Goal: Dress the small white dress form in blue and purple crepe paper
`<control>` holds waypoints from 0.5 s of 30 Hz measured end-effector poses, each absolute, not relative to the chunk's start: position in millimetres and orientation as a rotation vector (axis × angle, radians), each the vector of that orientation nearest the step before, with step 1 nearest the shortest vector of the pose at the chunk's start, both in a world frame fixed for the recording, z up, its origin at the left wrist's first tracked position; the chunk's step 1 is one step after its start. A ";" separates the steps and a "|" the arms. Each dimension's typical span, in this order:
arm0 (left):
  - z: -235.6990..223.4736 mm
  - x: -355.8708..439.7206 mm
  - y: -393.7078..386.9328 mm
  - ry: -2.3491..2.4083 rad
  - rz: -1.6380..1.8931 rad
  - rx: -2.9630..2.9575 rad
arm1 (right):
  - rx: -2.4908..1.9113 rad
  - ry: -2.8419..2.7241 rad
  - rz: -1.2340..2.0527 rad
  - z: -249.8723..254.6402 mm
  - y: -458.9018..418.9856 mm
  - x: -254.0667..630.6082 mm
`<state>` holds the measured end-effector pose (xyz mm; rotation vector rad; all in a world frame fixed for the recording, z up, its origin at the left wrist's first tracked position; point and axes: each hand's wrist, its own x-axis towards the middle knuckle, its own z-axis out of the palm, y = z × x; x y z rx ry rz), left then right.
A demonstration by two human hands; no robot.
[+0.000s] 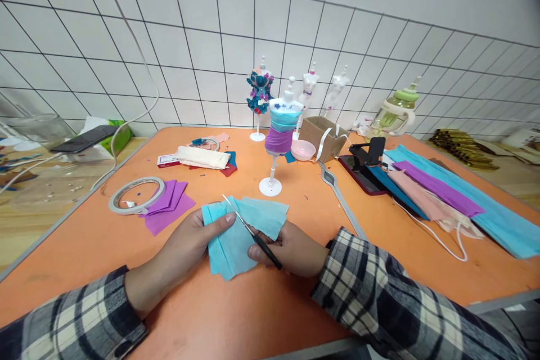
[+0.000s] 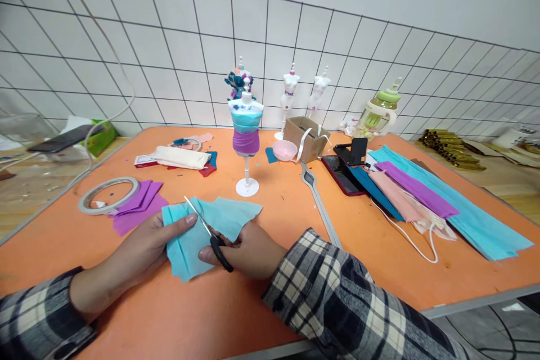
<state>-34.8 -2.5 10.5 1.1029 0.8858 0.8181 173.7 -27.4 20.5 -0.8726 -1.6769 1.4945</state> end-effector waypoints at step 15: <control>6.9 -34.7 -3.2 0.911 0.785 1.095 | -0.743 -1.614 1.597 11.3 -25.6 172.0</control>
